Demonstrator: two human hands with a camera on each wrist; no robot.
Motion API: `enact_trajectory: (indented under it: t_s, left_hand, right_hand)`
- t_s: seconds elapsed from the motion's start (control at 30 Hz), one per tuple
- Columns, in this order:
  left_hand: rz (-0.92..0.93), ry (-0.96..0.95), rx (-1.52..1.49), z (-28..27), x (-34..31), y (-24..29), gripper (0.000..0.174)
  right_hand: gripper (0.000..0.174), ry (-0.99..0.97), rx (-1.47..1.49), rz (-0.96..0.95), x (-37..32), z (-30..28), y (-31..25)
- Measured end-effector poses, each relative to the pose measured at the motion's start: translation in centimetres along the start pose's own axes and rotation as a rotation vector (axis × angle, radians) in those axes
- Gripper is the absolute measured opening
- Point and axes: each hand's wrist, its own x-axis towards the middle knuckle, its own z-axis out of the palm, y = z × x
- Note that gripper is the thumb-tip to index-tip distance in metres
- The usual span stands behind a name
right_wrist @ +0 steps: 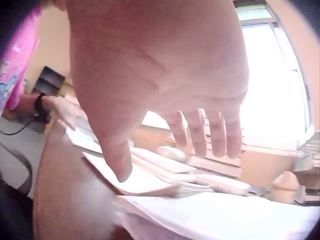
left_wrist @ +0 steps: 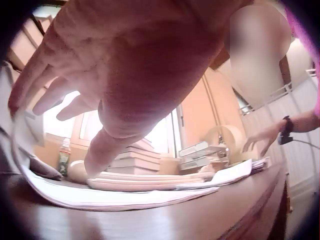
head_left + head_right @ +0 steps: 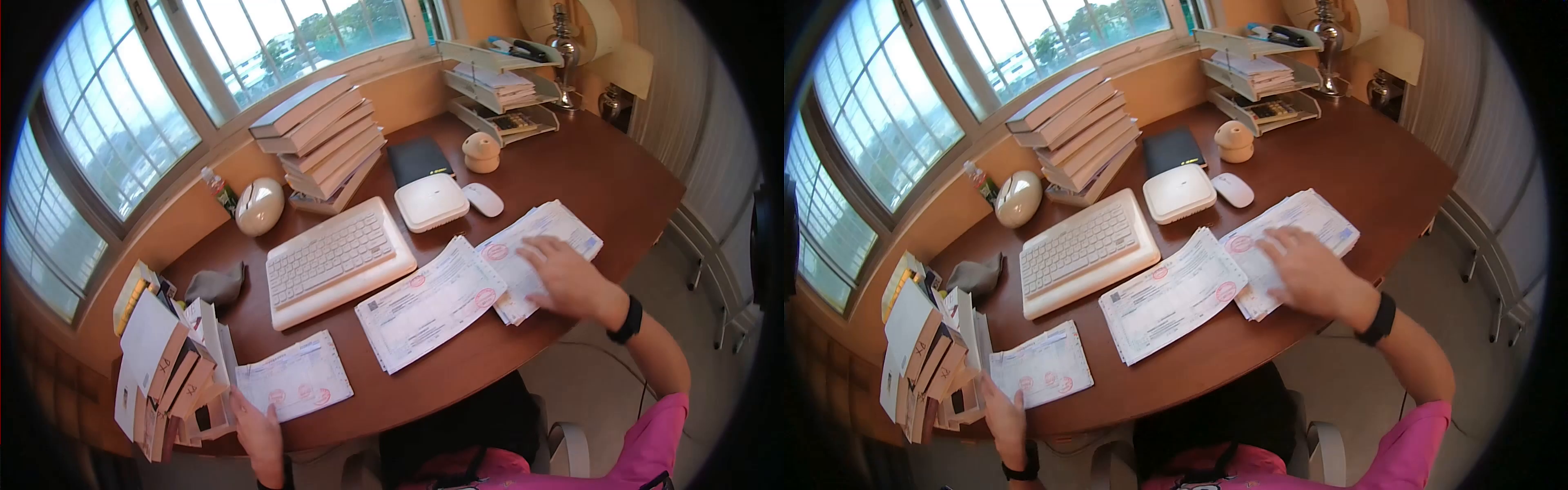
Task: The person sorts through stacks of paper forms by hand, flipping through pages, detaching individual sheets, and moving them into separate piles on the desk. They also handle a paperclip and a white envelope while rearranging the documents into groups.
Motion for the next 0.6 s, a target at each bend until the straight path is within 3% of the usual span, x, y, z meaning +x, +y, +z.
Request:
enact_trajectory:
  t_s: [0.03, 0.1, 0.17, 0.23, 0.3, 0.33, 0.37, 0.4, 0.43, 0.5, 0.57, 0.6]
  left_hand:
    - [-0.014, -0.009, 0.01, -0.7, -0.7, 1.3, 0.071]
    - [0.2, 0.022, 0.319, -2.3, -1.8, 4.7, 0.076]
    - [0.363, -0.108, 0.006, -1.9, -2.9, 6.4, 0.076]
    - [0.223, -0.564, -0.677, -3.6, -2.9, 11.2, 0.075]
    - [0.079, -0.798, -1.149, -0.2, -3.6, 13.5, 0.078]
    - [0.056, -0.79, -1.155, 0.3, -3.7, 14.3, 0.078]
    - [-0.123, -0.773, -1.304, 0.4, -4.1, 15.1, 0.079]
    - [-0.291, -0.74, -1.452, 0.7, -3.7, 15.9, 0.08]
    - [-0.311, -0.732, -1.458, 1.1, -3.0, 16.3, 0.08]
    - [-0.636, -0.639, -1.78, 1.5, -1.6, 16.8, 0.077]
    - [-0.733, -0.629, -1.812, 1.2, -0.1, 17.4, 0.078]
    - [-0.666, -0.724, -1.698, 2.4, 0.4, 17.7, 0.076]
  right_hand:
    - [0.062, 0.025, 0.03, -0.095, 0.6, -0.6, -2.4]
    - [0.056, 0.044, -0.065, -0.224, 1.8, 0.7, -5.4]
    - [0.05, 0.068, -0.151, -0.355, 2.6, 1.9, -7.1]
    - [0.045, 0.041, -0.317, -0.374, 3.5, 2.9, -8.4]
    - [0.044, -0.017, -0.346, -0.361, 4.3, 4.0, -8.6]
    - [0.043, -0.066, -0.386, -0.322, 4.7, 4.4, -8.4]
    - [0.043, -0.08, -0.38, -0.347, 4.6, 4.4, -8.6]
    - [0.042, -0.246, -0.248, -0.311, 5.0, 4.3, -8.5]
    - [0.04, -0.415, -0.114, -0.269, 5.2, 4.2, -8.4]
    - [0.04, -0.371, -0.075, -0.307, 4.9, 4.4, -7.8]
    - [0.039, -0.319, -0.032, -0.372, 5.2, 4.3, -7.5]
    - [0.04, -0.282, -0.021, -0.358, 5.0, 4.1, -7.5]
